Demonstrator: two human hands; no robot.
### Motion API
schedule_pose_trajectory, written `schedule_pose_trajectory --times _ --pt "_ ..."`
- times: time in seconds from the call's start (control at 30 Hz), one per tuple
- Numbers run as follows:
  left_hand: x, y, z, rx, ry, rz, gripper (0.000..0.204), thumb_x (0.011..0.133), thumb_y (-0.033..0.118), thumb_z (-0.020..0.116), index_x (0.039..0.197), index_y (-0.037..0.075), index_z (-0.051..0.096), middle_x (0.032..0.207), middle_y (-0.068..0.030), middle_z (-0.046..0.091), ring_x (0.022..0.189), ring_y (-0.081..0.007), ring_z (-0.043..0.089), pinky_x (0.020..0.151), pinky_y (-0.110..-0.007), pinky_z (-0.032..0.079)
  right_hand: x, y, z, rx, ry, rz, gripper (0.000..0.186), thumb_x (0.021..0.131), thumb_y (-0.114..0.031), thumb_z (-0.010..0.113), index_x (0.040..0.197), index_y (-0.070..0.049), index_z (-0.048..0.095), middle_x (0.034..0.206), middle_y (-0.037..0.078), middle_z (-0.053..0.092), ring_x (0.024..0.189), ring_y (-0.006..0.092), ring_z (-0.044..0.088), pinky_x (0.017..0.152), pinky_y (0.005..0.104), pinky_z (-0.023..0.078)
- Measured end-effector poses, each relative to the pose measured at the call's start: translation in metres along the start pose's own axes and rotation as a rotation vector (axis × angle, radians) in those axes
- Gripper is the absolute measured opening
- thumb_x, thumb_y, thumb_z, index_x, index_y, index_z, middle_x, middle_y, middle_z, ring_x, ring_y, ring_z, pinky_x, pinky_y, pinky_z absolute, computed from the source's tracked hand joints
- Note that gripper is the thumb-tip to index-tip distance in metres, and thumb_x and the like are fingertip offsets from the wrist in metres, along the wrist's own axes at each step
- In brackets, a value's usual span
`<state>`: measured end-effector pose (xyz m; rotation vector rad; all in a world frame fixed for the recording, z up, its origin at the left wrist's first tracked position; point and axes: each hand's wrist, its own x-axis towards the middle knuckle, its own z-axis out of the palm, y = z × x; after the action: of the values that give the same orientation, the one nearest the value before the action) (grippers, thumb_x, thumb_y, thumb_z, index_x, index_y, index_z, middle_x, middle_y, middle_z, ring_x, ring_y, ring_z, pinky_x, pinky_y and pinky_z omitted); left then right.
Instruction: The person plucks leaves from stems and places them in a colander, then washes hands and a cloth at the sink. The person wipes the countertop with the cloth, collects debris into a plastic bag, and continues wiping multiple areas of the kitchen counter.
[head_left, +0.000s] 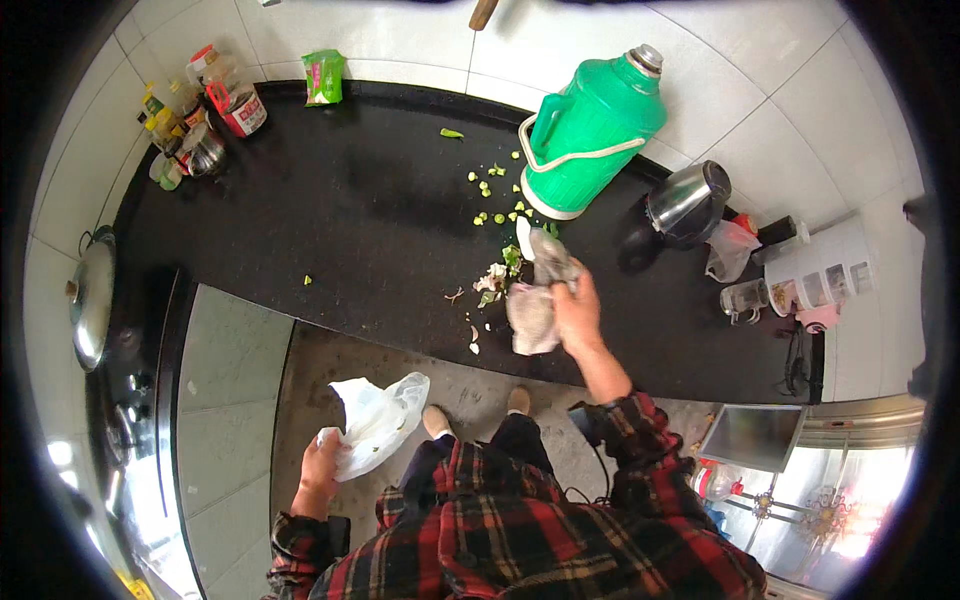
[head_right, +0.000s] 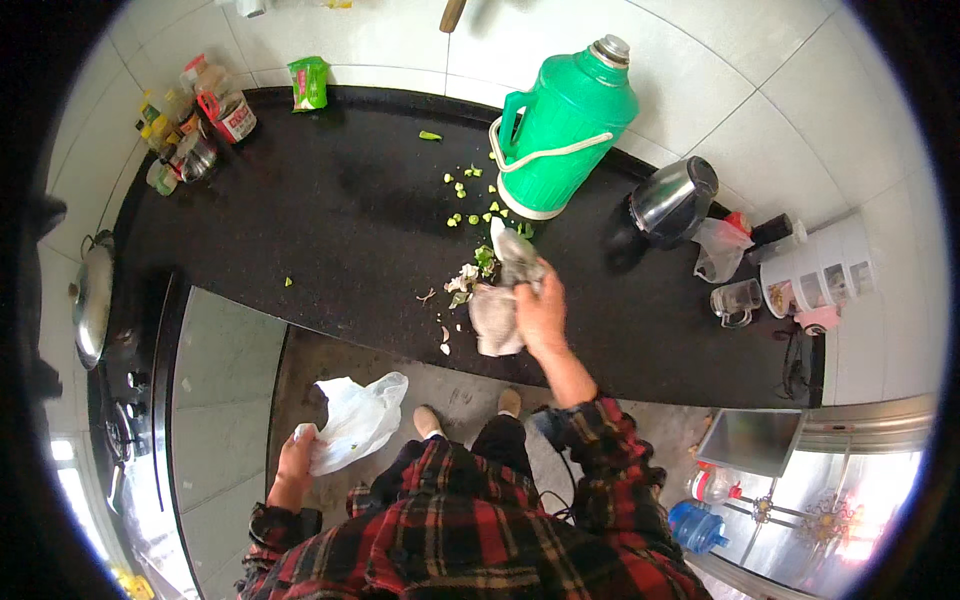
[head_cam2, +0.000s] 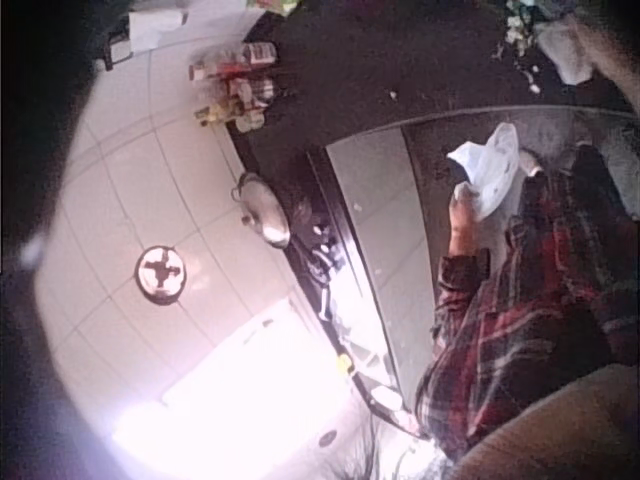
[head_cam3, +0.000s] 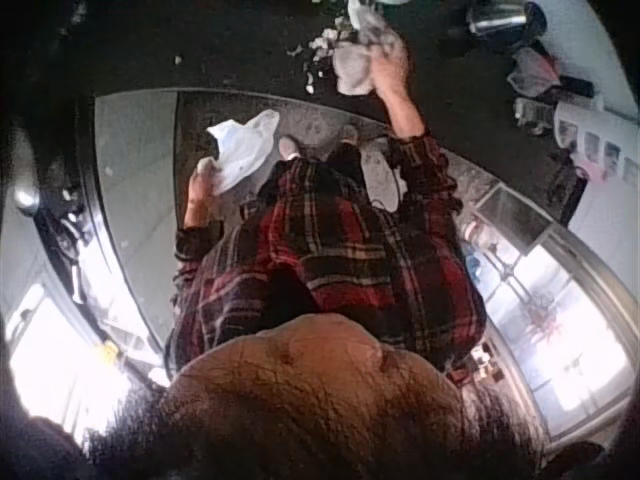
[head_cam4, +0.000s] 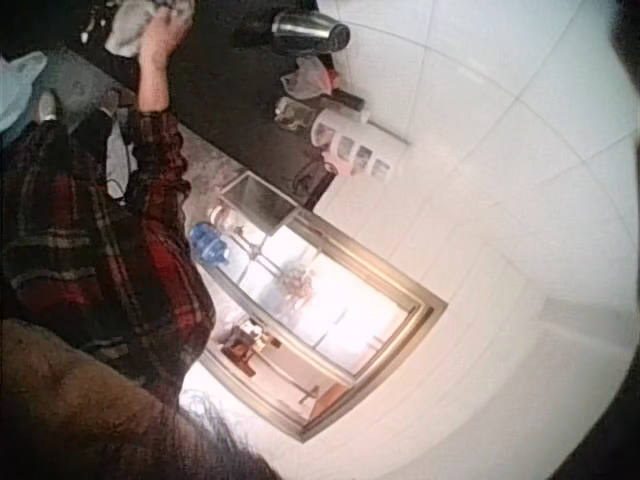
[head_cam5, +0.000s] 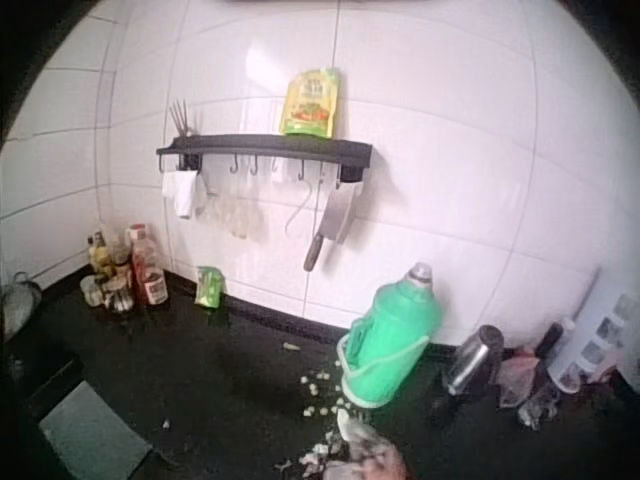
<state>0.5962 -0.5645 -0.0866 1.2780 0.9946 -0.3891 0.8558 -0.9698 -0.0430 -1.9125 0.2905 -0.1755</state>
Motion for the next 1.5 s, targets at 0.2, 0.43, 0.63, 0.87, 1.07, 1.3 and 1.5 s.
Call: schedule_pose_trajectory --times 0.2,0.43,0.63,0.87,1.07,1.3,1.5 --pt "0.001 -0.004 0.003 -0.11 0.026 0.017 0.024 0.092 0.029 0.056 0.1 0.006 0.058 0.081 -0.0042 0.058 0.071 -0.0163 0.056 0.063 -0.033 0.048 0.05 0.045 -0.076 -0.136 0.164 0.003 0.048 0.082 -0.019 0.06 0.124 0.003 0.05 0.115 0.022 0.058 0.107 0.0304 0.055 0.092 0.0375 0.044" --pt "-0.008 -0.012 0.002 -0.18 0.146 -0.029 0.024 0.092 0.028 0.058 0.104 0.007 0.058 0.084 -0.0043 0.06 0.072 -0.0157 0.057 0.064 -0.033 0.049 0.079 0.062 0.029 -0.828 0.061 -0.366 0.06 0.073 -0.026 0.069 0.123 0.001 0.049 0.123 0.032 0.044 0.112 0.0452 0.043 0.095 0.052 0.037" --pt "-0.015 0.012 0.03 -0.122 0.205 0.018 0.023 0.093 0.028 0.057 0.102 0.007 0.058 0.084 -0.0036 0.061 0.071 -0.0158 0.057 0.064 -0.033 0.049 0.091 0.024 0.118 -0.55 -0.181 -0.362 0.061 0.074 -0.023 0.071 0.126 -0.003 0.045 0.112 0.028 0.045 0.106 0.0449 0.045 0.091 0.0522 0.038" --pt "-0.017 0.028 0.05 -0.197 0.239 -0.03 0.022 0.093 0.028 0.057 0.102 0.008 0.057 0.084 -0.0048 0.061 0.072 -0.0174 0.058 0.065 -0.036 0.05 0.104 -0.003 0.133 -0.211 -0.288 -0.609 0.05 0.077 -0.011 0.067 0.123 -0.002 0.051 0.104 0.019 0.055 0.097 0.0377 0.055 0.086 0.0445 0.045" --pt "-0.01 0.036 0.052 -0.15 0.153 0.033 0.024 0.091 0.031 0.059 0.101 0.009 0.057 0.081 -0.0041 0.059 0.07 -0.0168 0.056 0.062 -0.035 0.049 0.167 -0.025 0.094 -0.252 -0.106 -0.632 0.048 0.089 -0.019 0.057 0.127 0.006 0.043 0.123 0.029 0.051 0.114 0.0436 0.049 0.095 0.0445 0.041" --pt "0.003 0.053 0.04 -0.102 0.15 -0.002 0.022 0.091 0.029 0.057 0.1 0.01 0.058 0.078 -0.0028 0.059 0.065 -0.0142 0.051 0.058 -0.032 0.045 0.177 -0.011 0.072 -0.305 -0.08 -0.488 0.049 0.088 -0.02 0.057 0.127 0.006 0.042 0.121 0.033 0.05 0.114 0.0461 0.047 0.096 0.0469 0.039" --pt "0.011 0.063 0.028 -0.079 0.126 -0.02 0.023 0.092 0.03 0.056 0.102 0.009 0.058 0.08 -0.003 0.059 0.068 -0.0154 0.054 0.062 -0.033 0.047 0.18 -0.005 0.016 -0.456 0.002 -0.373 0.055 0.09 -0.028 0.058 0.13 0.006 0.041 0.122 0.03 0.052 0.115 0.0438 0.05 0.096 0.0432 0.041"
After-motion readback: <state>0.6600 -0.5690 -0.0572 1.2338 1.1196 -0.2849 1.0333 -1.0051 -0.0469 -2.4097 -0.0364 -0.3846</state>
